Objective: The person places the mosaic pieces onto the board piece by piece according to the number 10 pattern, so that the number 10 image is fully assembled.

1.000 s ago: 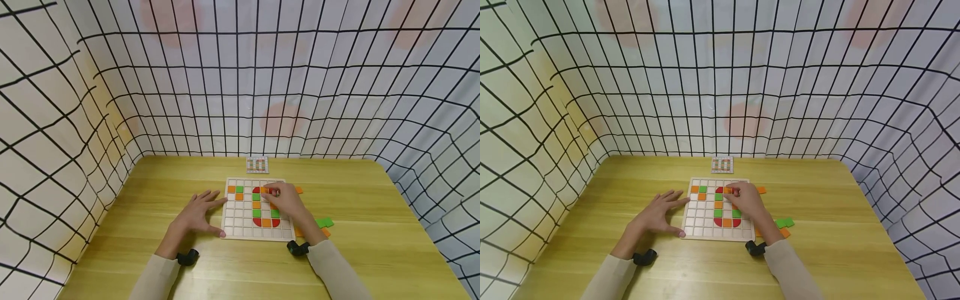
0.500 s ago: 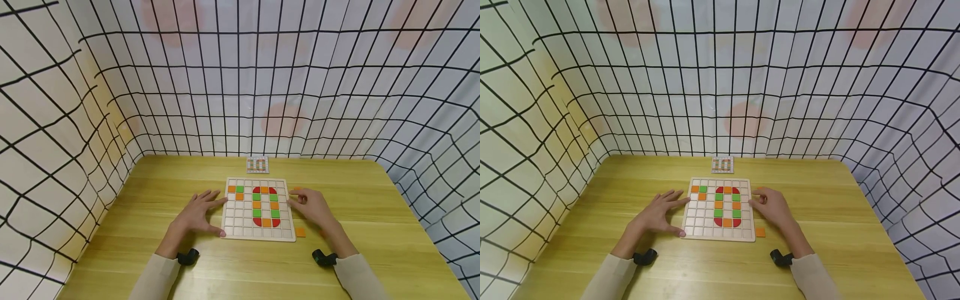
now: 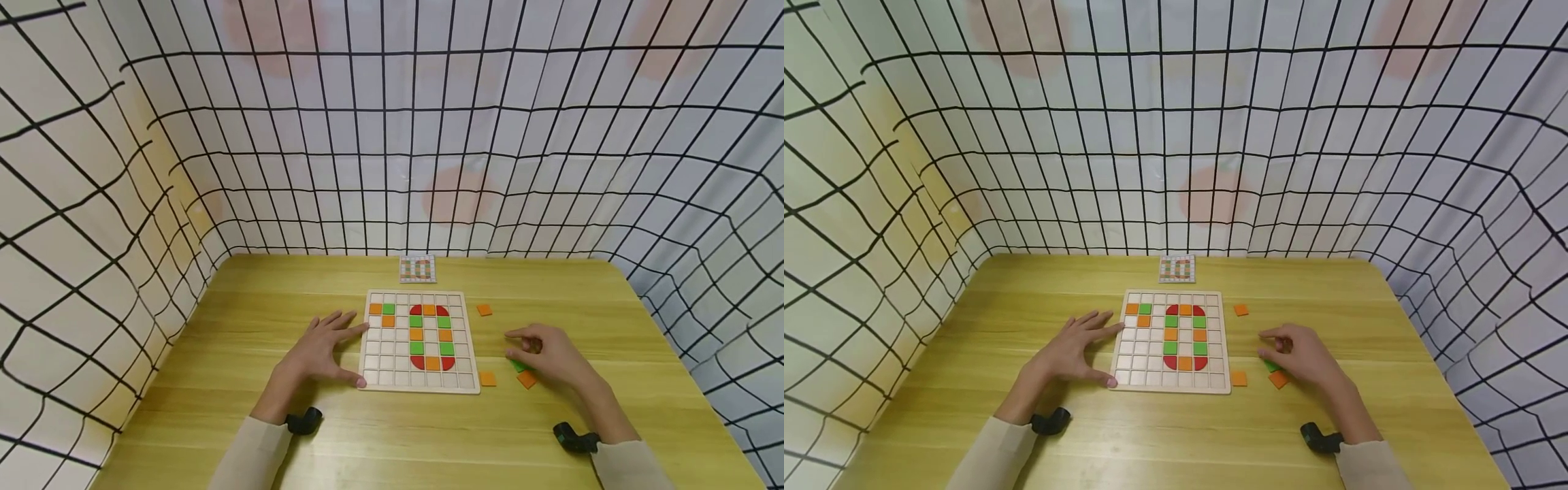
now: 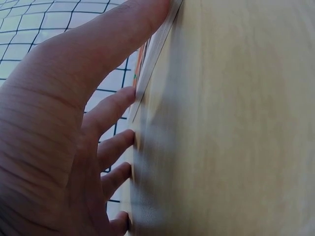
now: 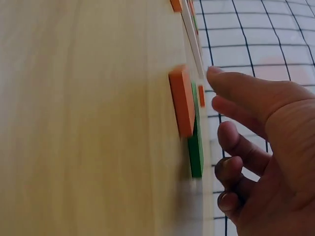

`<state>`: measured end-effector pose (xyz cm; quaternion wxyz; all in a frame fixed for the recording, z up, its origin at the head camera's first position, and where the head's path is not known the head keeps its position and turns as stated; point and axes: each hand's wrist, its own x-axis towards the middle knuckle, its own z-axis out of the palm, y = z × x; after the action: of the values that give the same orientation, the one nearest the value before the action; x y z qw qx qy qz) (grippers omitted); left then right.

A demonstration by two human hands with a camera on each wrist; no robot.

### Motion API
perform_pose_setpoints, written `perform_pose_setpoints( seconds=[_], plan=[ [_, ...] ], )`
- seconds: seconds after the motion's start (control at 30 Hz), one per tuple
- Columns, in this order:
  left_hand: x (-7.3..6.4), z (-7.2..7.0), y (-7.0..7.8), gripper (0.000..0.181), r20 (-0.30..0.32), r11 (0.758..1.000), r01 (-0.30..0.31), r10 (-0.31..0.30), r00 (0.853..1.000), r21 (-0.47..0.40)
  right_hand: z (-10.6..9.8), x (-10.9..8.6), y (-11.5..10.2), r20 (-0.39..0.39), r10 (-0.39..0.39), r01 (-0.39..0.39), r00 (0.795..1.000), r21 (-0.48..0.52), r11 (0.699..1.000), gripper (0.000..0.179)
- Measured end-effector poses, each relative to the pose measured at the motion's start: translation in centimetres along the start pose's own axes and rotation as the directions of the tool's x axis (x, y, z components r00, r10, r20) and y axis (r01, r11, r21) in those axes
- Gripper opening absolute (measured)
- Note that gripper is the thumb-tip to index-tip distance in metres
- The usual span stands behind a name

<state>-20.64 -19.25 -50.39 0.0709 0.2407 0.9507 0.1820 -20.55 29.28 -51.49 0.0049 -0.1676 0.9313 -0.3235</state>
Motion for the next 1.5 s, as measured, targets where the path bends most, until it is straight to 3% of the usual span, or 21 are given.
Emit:
perform_pose_setpoints(
  seconds=[0.17,0.57,0.87,1.1,1.5],
  plan=[
    [-0.1,-0.1,-0.1,0.11,-0.007,1.0,-0.002,0.002,1.0,0.004,-0.3,-0.4,1.0,-0.005,0.0,0.0,1.0,-0.015,1.0,0.037],
    [0.1,0.2,-0.2,0.11,-0.012,1.0,-0.011,0.011,1.0,-0.008,0.3,0.5,1.4,-0.023,0.095,-0.095,0.995,0.023,0.995,0.038],
    [0.0,0.2,-0.2,0.111,-0.014,1.0,-0.013,0.012,1.0,-0.011,-0.3,-0.1,2.7,0.065,0.002,-0.009,0.998,0.103,0.995,0.05],
    [-0.1,0.3,-0.2,0.11,-0.014,1.0,-0.013,0.013,1.0,-0.011,-0.3,-0.3,2.7,0.062,-0.067,0.061,0.996,0.097,0.993,0.039],
    [-0.1,0.3,-0.3,0.111,-0.012,1.0,-0.009,0.008,1.0,-0.013,0.2,-0.1,2.9,0.041,-0.033,0.028,0.999,0.111,0.993,0.025]
  ],
)
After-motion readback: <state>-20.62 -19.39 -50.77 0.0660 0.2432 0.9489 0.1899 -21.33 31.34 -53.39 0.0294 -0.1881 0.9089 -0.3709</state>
